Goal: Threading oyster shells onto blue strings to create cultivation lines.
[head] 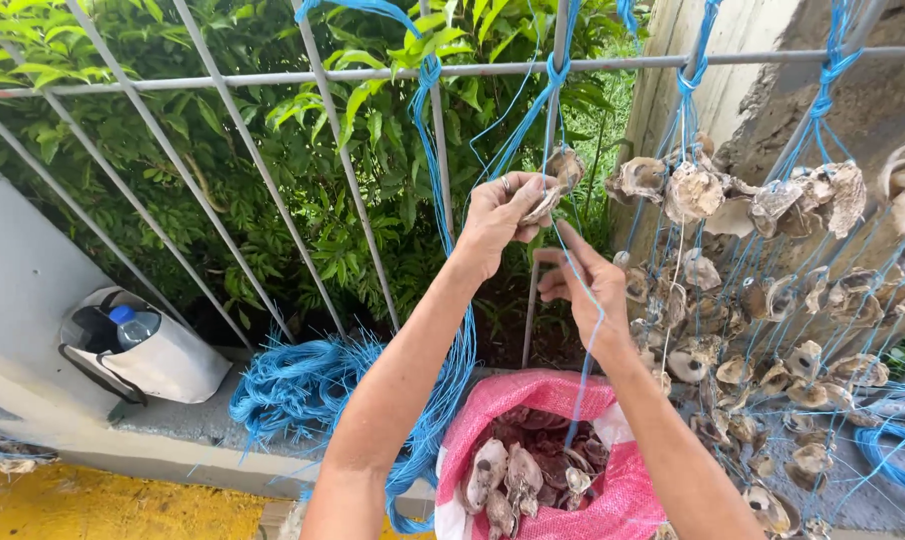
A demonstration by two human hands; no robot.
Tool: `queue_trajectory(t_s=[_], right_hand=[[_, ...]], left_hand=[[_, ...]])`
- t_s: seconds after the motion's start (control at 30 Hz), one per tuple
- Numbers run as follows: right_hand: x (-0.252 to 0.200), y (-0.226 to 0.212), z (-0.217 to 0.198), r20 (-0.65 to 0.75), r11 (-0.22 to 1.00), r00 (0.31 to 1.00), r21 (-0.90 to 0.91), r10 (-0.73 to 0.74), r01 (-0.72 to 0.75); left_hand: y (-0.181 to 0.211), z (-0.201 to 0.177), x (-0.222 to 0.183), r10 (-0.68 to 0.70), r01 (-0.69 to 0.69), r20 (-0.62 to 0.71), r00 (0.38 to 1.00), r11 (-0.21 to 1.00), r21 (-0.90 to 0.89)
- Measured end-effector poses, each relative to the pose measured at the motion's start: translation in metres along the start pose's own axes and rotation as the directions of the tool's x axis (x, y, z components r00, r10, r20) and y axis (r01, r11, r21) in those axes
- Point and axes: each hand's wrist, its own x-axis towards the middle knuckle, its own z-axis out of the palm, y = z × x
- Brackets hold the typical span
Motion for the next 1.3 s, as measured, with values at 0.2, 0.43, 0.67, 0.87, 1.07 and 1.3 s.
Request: queue_trajectory(t_s=[0.2, 0.43, 0.67, 0.87, 1.07, 1.3], right_hand=[[0.012, -0.013, 0.02, -0.111, 0.964, 0.958, 0.005, -0.264, 0.266], [0.032, 0.002, -0.001, -0.141, 0.947, 0.97, 0.231, -0.196, 0.225], [0.06, -0.034, -0.009, -0.221, 0.927, 0.925, 0.149, -0.309, 0.345], [0.087, -0.072, 0.009, -0.148, 0.881, 0.871, -0.147, -0.469, 0.449], [0.094, -0.066, 0.01, -0.072, 0.863, 0.881, -0.25, -0.468, 0.438], [0.095, -0.081, 0.019, -0.102, 0.866, 0.874, -0.229, -0.475, 0.444]], left_hand=[[0.004, 0.006, -0.003, -0.083, 0.081, -0.045, 0.996, 0.996, -0.046], [0.019, 0.002, 0.019, -0.15, 0.141, -0.091, 0.984, 0.985, -0.103], [0.021, 0.003, 0.028, -0.013, 0.02, -0.072, 0.997, 0.996, 0.092], [0.016, -0.004, 0.032, 0.049, -0.044, -0.034, 0.998, 0.989, 0.142], [0.023, -0.008, 0.036, -0.02, 0.018, -0.057, 0.998, 0.999, -0.041], [0.025, -0.007, 0.038, 0.043, -0.028, -0.09, 0.995, 0.987, 0.157]])
